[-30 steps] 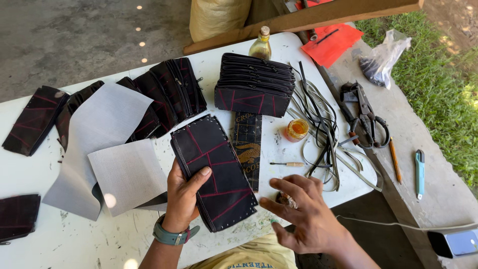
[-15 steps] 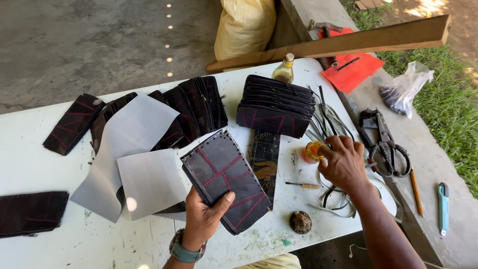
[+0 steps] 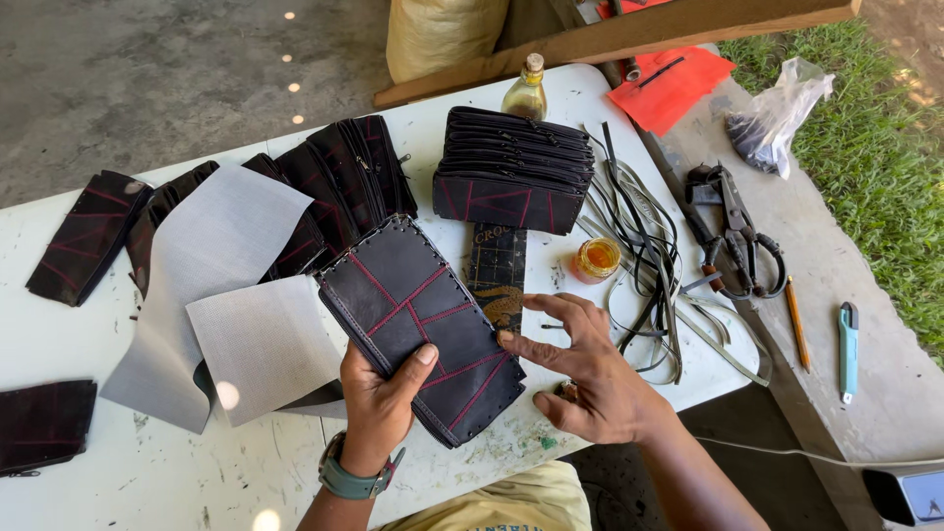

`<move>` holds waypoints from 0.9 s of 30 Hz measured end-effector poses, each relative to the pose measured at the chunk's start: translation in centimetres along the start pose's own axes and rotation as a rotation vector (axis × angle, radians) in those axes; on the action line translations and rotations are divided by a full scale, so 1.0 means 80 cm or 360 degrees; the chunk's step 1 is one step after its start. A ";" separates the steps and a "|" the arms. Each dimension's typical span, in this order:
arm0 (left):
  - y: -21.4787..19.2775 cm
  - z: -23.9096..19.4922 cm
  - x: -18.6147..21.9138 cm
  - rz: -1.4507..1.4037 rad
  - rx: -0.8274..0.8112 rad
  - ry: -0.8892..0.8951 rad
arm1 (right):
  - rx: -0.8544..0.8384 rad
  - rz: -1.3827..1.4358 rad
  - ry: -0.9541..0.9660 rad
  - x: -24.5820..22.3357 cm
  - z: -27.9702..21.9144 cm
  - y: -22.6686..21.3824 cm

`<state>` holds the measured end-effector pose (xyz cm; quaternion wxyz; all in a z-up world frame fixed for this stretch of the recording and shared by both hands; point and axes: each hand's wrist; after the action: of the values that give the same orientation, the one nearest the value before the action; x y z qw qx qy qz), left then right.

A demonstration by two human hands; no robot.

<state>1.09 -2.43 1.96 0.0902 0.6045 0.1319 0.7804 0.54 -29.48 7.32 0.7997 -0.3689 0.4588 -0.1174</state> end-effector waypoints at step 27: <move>0.004 0.010 0.010 -0.0167 0.0138 0.0043 | 0.0161 -0.0491 -0.0144 -0.019 -0.018 0.000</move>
<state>1.69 -2.39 3.01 0.1028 0.5894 0.1983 0.7763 -1.48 -29.36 7.85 0.8097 -0.3992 0.3537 -0.2449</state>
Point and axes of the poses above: each hand's wrist, its own z-axis towards the middle knuckle, its own y-axis out of the palm, x = y × z, and after that the axes turned 3 degrees about x, right-handed
